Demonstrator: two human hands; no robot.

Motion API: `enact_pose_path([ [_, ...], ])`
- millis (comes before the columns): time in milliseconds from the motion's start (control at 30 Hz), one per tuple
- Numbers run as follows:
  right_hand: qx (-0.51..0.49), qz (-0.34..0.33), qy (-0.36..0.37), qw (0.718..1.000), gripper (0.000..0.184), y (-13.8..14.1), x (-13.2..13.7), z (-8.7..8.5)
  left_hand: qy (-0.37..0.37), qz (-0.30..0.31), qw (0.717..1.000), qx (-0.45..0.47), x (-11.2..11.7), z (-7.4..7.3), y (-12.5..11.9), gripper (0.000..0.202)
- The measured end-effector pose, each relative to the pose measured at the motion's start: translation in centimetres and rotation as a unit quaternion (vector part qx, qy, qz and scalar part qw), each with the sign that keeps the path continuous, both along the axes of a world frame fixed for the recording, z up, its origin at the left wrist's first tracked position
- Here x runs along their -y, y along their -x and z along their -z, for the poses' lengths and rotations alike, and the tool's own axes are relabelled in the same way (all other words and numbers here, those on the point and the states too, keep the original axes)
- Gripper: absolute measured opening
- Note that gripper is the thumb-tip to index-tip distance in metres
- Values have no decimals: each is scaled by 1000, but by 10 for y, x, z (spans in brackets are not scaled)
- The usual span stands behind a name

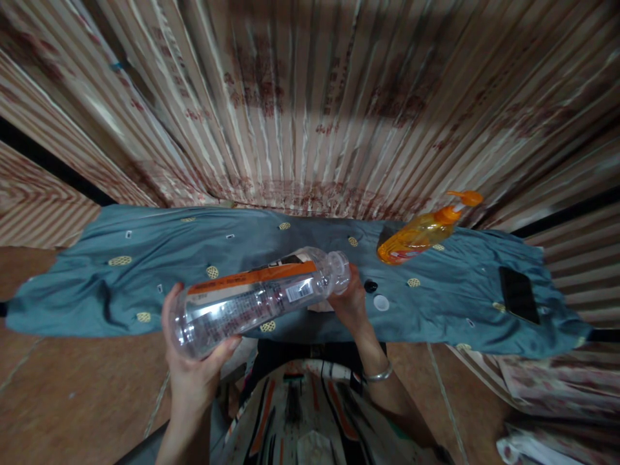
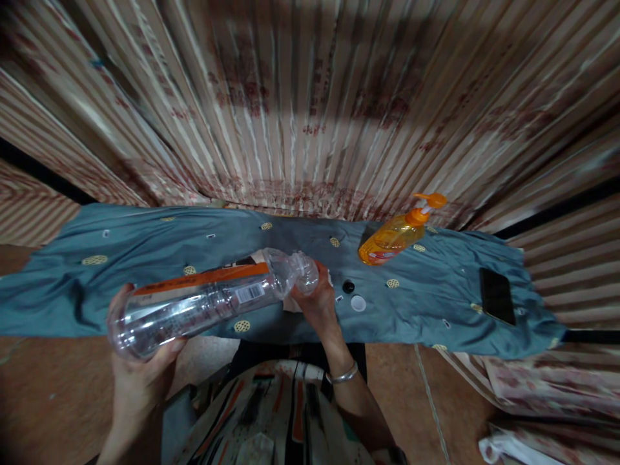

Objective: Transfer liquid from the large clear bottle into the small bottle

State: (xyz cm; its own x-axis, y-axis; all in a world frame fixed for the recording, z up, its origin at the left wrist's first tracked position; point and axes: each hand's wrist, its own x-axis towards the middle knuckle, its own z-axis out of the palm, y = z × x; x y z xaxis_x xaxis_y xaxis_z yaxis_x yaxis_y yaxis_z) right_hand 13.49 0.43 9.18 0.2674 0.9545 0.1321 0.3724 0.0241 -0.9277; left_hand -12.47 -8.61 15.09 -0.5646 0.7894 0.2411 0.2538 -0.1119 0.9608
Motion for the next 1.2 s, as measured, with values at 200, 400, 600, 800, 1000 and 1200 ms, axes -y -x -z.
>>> enact_pose_path([
  [200,-3,5,1,1000,69,0,-1,1,2,5,1000,8,0,-2,0,115],
  [400,-1,2,2,1000,68,0,0,2,34,4,999,42,0,2,3,124],
  [600,3,1,5,1000,65,-1,0,1,35,14,999,17,-1,5,5,123],
  [800,-8,5,9,1000,68,-1,1,-1,33,11,999,32,-1,3,4,123],
  [1000,-1,2,0,1000,68,-1,1,2,19,2,999,33,-2,-2,2,120],
  [1200,7,8,0,1000,66,-1,0,2,25,14,999,45,-1,4,5,121],
])
